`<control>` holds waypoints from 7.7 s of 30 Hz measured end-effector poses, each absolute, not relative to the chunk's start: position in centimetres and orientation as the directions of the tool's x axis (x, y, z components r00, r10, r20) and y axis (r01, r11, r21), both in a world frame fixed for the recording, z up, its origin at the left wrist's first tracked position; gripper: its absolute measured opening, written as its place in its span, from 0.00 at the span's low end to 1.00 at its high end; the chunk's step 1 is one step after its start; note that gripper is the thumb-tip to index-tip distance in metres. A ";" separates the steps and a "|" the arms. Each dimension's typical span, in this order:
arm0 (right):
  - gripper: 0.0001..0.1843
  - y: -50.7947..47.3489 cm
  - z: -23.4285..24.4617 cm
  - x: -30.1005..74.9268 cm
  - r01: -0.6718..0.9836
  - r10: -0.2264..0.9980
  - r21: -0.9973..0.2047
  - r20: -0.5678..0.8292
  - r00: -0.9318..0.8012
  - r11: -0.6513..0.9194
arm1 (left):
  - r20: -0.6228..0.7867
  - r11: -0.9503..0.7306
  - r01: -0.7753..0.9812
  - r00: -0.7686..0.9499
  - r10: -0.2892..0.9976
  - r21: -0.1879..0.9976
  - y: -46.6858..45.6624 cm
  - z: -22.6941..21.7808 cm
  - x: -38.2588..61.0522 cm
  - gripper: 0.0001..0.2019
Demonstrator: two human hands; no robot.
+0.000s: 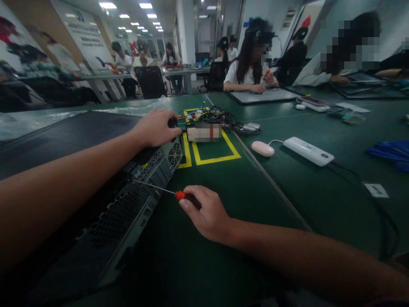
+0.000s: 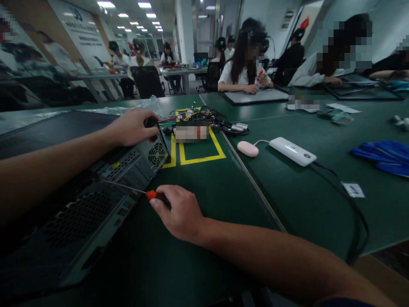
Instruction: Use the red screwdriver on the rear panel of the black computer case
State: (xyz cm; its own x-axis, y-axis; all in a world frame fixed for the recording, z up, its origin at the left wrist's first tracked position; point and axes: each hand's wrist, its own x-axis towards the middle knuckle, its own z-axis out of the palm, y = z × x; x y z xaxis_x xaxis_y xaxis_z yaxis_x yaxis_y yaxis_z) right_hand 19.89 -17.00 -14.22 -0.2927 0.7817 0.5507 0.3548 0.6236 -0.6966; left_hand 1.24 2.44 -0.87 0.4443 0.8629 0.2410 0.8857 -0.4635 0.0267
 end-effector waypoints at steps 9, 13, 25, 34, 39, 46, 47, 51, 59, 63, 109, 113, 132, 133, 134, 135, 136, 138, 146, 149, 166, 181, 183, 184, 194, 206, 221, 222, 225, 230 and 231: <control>0.19 -17.0 -14.0 19.6 0.297 0.816 -0.782 0.422 -0.394 0.548 | 0.182 -0.468 0.883 0.458 0.870 0.015 1.8 -0.6 1.3 0.30; 0.12 -17.2 -13.7 19.6 0.279 0.855 -0.835 0.360 -0.374 0.474 | 0.176 -0.449 0.893 0.440 0.881 0.014 1.7 -0.5 1.3 0.30; 0.07 -16.9 -14.4 19.7 0.248 0.829 -0.811 0.434 -0.354 0.530 | 0.194 -0.489 0.871 0.472 0.860 0.045 1.8 -0.7 1.1 0.29; 0.06 -16.9 -14.3 19.9 0.279 0.810 -0.768 0.492 -0.319 0.576 | 0.165 -0.485 0.872 0.470 0.867 0.064 1.4 -0.4 1.1 0.32; 0.10 -16.9 -14.5 20.1 0.281 0.793 -0.747 0.518 -0.322 0.602 | 0.153 -0.491 0.870 0.480 0.864 0.043 1.4 -0.2 1.0 0.32; 0.11 -16.8 -14.7 20.1 0.279 0.756 -0.706 0.574 -0.314 0.651 | 0.148 -0.487 0.872 0.478 0.866 0.035 1.5 -0.3 0.9 0.31; 0.12 -16.7 -14.7 20.1 0.283 0.759 -0.707 0.567 -0.320 0.648 | 0.149 -0.488 0.872 0.478 0.866 0.040 1.5 -0.4 0.9 0.31; 0.12 -16.7 -14.7 20.3 0.298 0.755 -0.697 0.561 -0.341 0.653 | 0.153 -0.487 0.872 0.474 0.867 0.056 1.5 -0.5 0.8 0.31; 0.14 -16.7 -14.7 20.3 0.339 0.740 -0.659 0.565 -0.365 0.671 | 0.146 -0.493 0.870 0.484 0.863 0.026 1.6 -0.5 0.9 0.32; 0.15 -16.7 -14.9 20.1 0.377 0.740 -0.636 0.574 -0.352 0.673 | 0.144 -0.487 0.873 0.480 0.865 0.018 1.7 -0.5 0.9 0.32; 0.14 -16.2 -13.3 20.4 0.109 0.834 -0.884 0.380 -0.399 0.455 | 0.191 -0.506 0.862 0.493 0.849 0.023 1.6 -0.5 1.1 0.32; 0.11 -16.0 -13.3 20.3 0.101 0.817 -0.873 0.398 -0.418 0.477 | 0.183 -0.502 0.865 0.492 0.851 0.008 1.5 -0.5 1.1 0.33; 0.11 -16.1 -13.0 20.3 0.152 0.791 -0.818 0.460 -0.404 0.554 | 0.177 -0.487 0.873 0.477 0.861 0.020 1.4 -0.4 1.2 0.33; 0.11 -16.1 -13.0 20.3 0.149 0.791 -0.820 0.460 -0.403 0.553 | 0.178 -0.487 0.873 0.476 0.861 0.023 1.4 -0.4 1.3 0.33; 0.11 -16.1 -13.0 20.4 0.147 0.791 -0.821 0.459 -0.404 0.551 | 0.178 -0.488 0.872 0.477 0.861 0.025 1.3 -0.4 1.3 0.33; 0.11 -16.1 -13.0 20.4 0.146 0.792 -0.822 0.457 -0.406 0.550 | 0.179 -0.489 0.872 0.477 0.860 0.027 1.3 -0.3 1.3 0.33; 0.11 -16.1 -12.9 20.4 0.147 0.791 -0.823 0.455 -0.408 0.549 | 0.180 -0.491 0.871 0.478 0.860 0.029 1.3 -0.3 1.3 0.33; 0.10 -16.2 -12.9 20.4 0.154 0.791 -0.821 0.454 -0.410 0.550 | 0.181 -0.491 0.870 0.478 0.859 0.033 1.3 -0.3 1.3 0.33; 0.11 -16.2 -12.9 20.4 0.191 0.799 -0.825 0.414 -0.436 0.532 | 0.173 -0.487 0.873 0.475 0.863 0.032 1.6 -0.5 1.2 0.33; 0.09 -16.2 -13.0 20.3 0.187 0.798 -0.823 0.424 -0.427 0.537 | 0.171 -0.492 0.869 0.479 0.861 0.044 1.6 -0.4 1.2 0.33; 0.09 -15.9 -13.8 20.3 0.217 0.825 -0.809 0.475 -0.307 0.547 | 0.181 -0.490 0.871 0.474 0.862 0.049 1.8 -0.6 0.7 0.32; 0.10 -16.2 -14.0 20.2 0.214 0.830 -0.834 0.409 -0.380 0.509 | 0.186 -0.492 0.870 0.480 0.857 0.023 2.0 -0.6 0.6 0.32; 0.11 -16.2 -14.0 20.2 0.210 0.825 -0.829 0.420 -0.379 0.518 | 0.179 -0.485 0.874 0.472 0.863 0.035 1.9 -0.6 0.6 0.31; 0.11 -16.1 -14.1 20.2 0.210 0.823 -0.829 0.418 -0.385 0.518 | 0.175 -0.477 0.878 0.465 0.868 0.037 1.9 -0.5 0.6 0.32; 0.11 -16.0 -14.1 20.1 0.163 0.810 -0.837 0.428 -0.401 0.523 | 0.130 -0.443 0.892 0.431 0.893 0.089 1.5 -0.3 0.6 0.38; 0.11 -16.1 -14.0 20.2 0.179 0.826 -0.843 0.416 -0.381 0.508 | 0.131 -0.448 0.892 0.438 0.889 0.058 0.7 0.1 1.2 0.32; 0.12 -16.4 -14.4 19.4 0.120 0.818 -0.852 0.437 -0.373 0.510 | 0.171 -0.446 0.893 0.430 0.887 0.069 1.0 -0.3 0.9 0.36; 0.12 -16.5 -14.5 19.3 0.123 0.818 -0.851 0.436 -0.375 0.510 | 0.166 -0.439 0.896 0.423 0.891 0.070 0.9 -0.2 0.9 0.37; 0.12 -16.4 -14.8 19.1 0.142 0.818 -0.853 0.416 -0.396 0.502 | 0.135 -0.423 0.903 0.412 0.901 0.074 0.8 0.0 1.0 0.39; 0.11 -16.3 -14.9 19.2 0.138 0.803 -0.839 0.437 -0.406 0.526 | 0.126 -0.419 0.907 0.411 0.903 0.048 0.9 0.1 0.9 0.40; 0.12 -16.3 -14.9 19.2 0.136 0.803 -0.838 0.441 -0.402 0.528 | 0.128 -0.426 0.904 0.417 0.900 0.047 0.9 0.1 0.9 0.40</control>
State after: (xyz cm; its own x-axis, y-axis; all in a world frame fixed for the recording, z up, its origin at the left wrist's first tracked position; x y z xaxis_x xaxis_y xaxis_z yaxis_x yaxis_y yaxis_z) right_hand 19.21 -16.27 -14.91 -0.4018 0.8026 0.4409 0.1358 0.5284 -0.8381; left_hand 0.87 0.88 0.13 0.4174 0.8996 0.1284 0.9035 -0.4260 0.0469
